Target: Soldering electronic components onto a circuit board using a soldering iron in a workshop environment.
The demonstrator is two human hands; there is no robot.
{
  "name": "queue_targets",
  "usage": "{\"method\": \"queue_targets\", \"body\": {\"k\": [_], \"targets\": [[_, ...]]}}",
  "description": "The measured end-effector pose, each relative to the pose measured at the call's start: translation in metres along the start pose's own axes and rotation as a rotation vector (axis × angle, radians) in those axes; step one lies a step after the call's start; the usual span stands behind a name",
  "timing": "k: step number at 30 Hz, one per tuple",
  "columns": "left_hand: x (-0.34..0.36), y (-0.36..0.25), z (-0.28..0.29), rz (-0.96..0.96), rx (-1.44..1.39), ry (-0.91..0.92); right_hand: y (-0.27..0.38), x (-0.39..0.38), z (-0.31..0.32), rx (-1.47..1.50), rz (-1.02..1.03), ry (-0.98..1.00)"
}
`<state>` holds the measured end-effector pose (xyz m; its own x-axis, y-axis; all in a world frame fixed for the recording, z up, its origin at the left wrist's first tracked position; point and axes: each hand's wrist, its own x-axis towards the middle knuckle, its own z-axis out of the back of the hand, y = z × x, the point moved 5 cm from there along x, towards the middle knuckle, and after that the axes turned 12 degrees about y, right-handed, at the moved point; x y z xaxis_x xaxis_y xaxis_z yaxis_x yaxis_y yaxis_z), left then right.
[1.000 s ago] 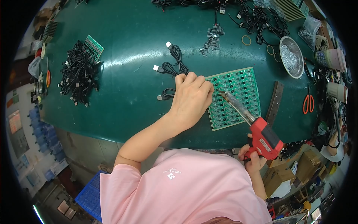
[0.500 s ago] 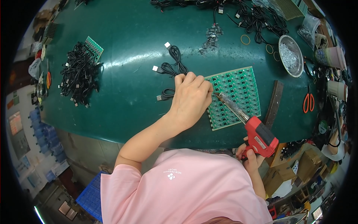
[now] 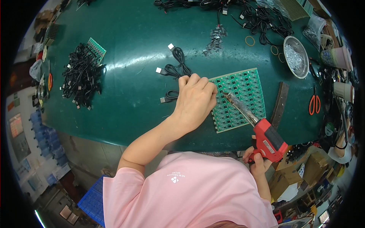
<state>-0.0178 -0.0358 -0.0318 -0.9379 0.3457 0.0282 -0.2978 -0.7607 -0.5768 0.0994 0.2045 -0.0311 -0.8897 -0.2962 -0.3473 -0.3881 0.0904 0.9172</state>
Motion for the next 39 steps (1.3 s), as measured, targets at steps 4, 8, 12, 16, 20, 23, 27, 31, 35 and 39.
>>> {"method": "queue_targets", "body": {"k": [4,8,12,16,20,23,27,31,35,39], "targets": [[0.001,0.001,0.001,-0.003,0.001,-0.001,0.006,0.004,-0.003,0.004,0.007,0.002],[0.004,-0.004,0.003,-0.030,0.017,-0.001,0.023,0.013,-0.008,-0.167,0.134,-0.099],[0.000,-0.010,0.005,-0.033,0.097,-0.021,0.034,0.028,-0.002,-0.101,0.364,-0.279],[0.009,-0.016,0.012,-0.027,0.208,0.062,0.048,0.025,0.017,-0.159,0.536,-0.350],[0.060,-0.020,0.023,-0.150,0.188,0.325,0.046,0.021,0.031,-0.110,0.520,-0.345],[0.132,-0.013,0.038,-0.182,0.350,-0.064,0.043,0.016,0.034,-0.040,0.463,-0.298],[0.204,0.004,0.021,-0.134,0.760,-0.099,0.046,0.013,0.031,-0.010,0.493,-0.349],[0.218,-0.003,0.016,-0.283,1.013,0.142,0.047,0.008,0.037,-0.067,0.529,-0.447],[0.228,0.011,0.028,-0.299,0.881,0.252,0.050,0.010,0.040,-0.050,0.544,-0.465],[0.231,0.004,0.060,-0.231,0.238,0.281,0.052,0.012,0.043,-0.059,0.563,-0.456]]}}
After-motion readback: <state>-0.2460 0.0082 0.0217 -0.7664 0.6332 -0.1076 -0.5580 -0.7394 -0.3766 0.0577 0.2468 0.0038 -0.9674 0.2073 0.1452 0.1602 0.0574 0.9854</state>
